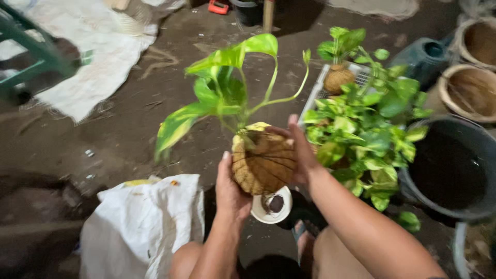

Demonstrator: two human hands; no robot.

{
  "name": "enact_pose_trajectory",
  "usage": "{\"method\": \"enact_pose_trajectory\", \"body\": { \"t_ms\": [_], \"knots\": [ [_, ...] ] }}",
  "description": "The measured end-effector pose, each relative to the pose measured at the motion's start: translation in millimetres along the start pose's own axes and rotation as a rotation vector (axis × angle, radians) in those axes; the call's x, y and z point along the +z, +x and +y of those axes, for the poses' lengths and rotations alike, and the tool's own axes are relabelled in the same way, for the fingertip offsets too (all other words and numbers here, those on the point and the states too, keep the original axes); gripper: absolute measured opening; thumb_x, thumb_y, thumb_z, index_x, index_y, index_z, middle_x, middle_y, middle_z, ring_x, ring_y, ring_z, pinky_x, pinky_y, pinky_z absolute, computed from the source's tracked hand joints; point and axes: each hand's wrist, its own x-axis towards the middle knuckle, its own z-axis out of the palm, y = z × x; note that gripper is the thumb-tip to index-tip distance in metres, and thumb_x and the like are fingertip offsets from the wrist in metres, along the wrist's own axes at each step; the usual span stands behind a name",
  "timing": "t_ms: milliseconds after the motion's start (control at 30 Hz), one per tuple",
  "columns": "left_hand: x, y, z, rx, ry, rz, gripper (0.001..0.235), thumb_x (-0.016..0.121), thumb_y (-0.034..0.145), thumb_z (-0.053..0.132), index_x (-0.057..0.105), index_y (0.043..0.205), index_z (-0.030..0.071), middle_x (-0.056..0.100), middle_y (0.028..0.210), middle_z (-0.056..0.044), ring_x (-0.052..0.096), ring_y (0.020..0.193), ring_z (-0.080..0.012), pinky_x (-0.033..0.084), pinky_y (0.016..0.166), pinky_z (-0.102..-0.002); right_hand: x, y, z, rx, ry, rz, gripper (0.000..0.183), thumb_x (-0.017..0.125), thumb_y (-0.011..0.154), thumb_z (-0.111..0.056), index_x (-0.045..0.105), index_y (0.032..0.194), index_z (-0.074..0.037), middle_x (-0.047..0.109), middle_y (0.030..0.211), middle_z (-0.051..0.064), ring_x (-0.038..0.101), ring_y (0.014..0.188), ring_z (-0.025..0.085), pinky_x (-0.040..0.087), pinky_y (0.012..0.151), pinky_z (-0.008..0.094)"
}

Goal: The person ties a net around a plant root ball by hand, using a lighter to melt the string ends and scissors to trim the excess material.

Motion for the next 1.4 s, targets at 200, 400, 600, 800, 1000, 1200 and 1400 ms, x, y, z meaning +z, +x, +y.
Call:
{"method": "enact_pose_trajectory", "body": {
  "t_ms": [200, 400, 600, 800, 1000, 1200, 1400],
  "knots": [
    [22.8, -2.5, 12.8, -0.038, 0.007, 0.151, 0.068, 0.043, 0.095, 0.060, 0.055, 0.142, 0.012, 0.057, 0.146, -0.014, 0.057, 0.130, -0.0336, 0.046, 0.106, -0.054, -15.7, 50.0, 4.1, -0.084, -0.227, -0.105, 0.078, 0.038, 0.097, -0.064, 0.049, 0.144, -0.003, 0.063, 0.138, 0.017, 0.060, 0.131, 0.030, 0.047, 0.111, 0.043],
    [24.2, 27.8, 50.6, 0.268, -0.033, 0.280, 0.067, 0.039, 0.094, 0.059, 0.049, 0.148, 0.021, 0.056, 0.149, -0.011, 0.057, 0.136, -0.0344, 0.048, 0.108, -0.062, -100.7, 123.8, 54.2, -0.419, -0.998, 0.176, 0.067, 0.047, 0.101, -0.047, 0.048, 0.147, 0.002, 0.059, 0.141, 0.024, 0.056, 0.134, 0.036, 0.043, 0.113, 0.043],
    [9.3, 95.7, 49.1, 0.325, -0.076, 0.232, 0.070, 0.036, 0.095, 0.060, 0.048, 0.150, 0.019, 0.055, 0.148, -0.014, 0.058, 0.133, -0.0347, 0.050, 0.106, -0.059, -155.7, 219.4, 76.8, -0.790, -1.310, 0.713, 0.067, 0.054, 0.100, -0.034, 0.036, 0.154, 0.003, 0.033, 0.160, 0.028, 0.025, 0.150, 0.044, 0.022, 0.122, 0.047],
    [-12.3, 158.1, 24.5, 0.140, -0.037, 0.336, 0.058, 0.042, 0.096, 0.054, 0.053, 0.141, 0.019, 0.061, 0.140, -0.009, 0.059, 0.129, -0.0334, 0.052, 0.102, -0.056, -225.9, 281.4, 38.0, -0.574, -1.180, 1.132, 0.061, 0.051, 0.102, -0.035, 0.040, 0.153, -0.003, 0.031, 0.165, 0.024, 0.030, 0.152, 0.040, 0.027, 0.122, 0.045],
    [-29.6, 234.9, -14.6, -0.074, 0.005, 0.278, 0.058, 0.041, 0.096, 0.052, 0.057, 0.139, 0.016, 0.063, 0.140, -0.008, 0.059, 0.128, -0.0298, 0.049, 0.102, -0.054, -268.6, 313.9, 19.1, -0.609, -0.733, 1.103, 0.076, 0.052, 0.104, -0.031, 0.014, 0.163, -0.002, 0.023, 0.166, 0.025, 0.029, 0.153, 0.037, 0.027, 0.124, 0.041],
    [-15.5, 308.9, -76.8, -0.221, 0.083, 0.177, 0.059, 0.046, 0.096, 0.055, 0.058, 0.137, 0.014, 0.065, 0.137, -0.009, 0.061, 0.126, -0.0271, 0.049, 0.102, -0.049, -298.1, 288.9, -39.4, -0.836, -0.274, 1.180, 0.084, 0.056, 0.099, -0.019, 0.001, 0.162, -0.008, 0.012, 0.169, 0.016, 0.024, 0.153, 0.029, 0.021, 0.123, 0.042],
    [-0.9, 371.4, -149.7, -0.173, 0.168, 0.116, 0.056, 0.062, 0.092, 0.043, 0.059, 0.133, 0.003, 0.065, 0.132, -0.018, 0.066, 0.116, -0.0303, 0.056, 0.096, -0.046, -226.8, 242.8, -77.0, -0.854, 0.421, 0.901, 0.072, 0.043, 0.098, -0.050, 0.030, 0.158, -0.012, 0.036, 0.159, 0.011, 0.043, 0.140, 0.030, 0.041, 0.110, 0.049]
  ]
}}
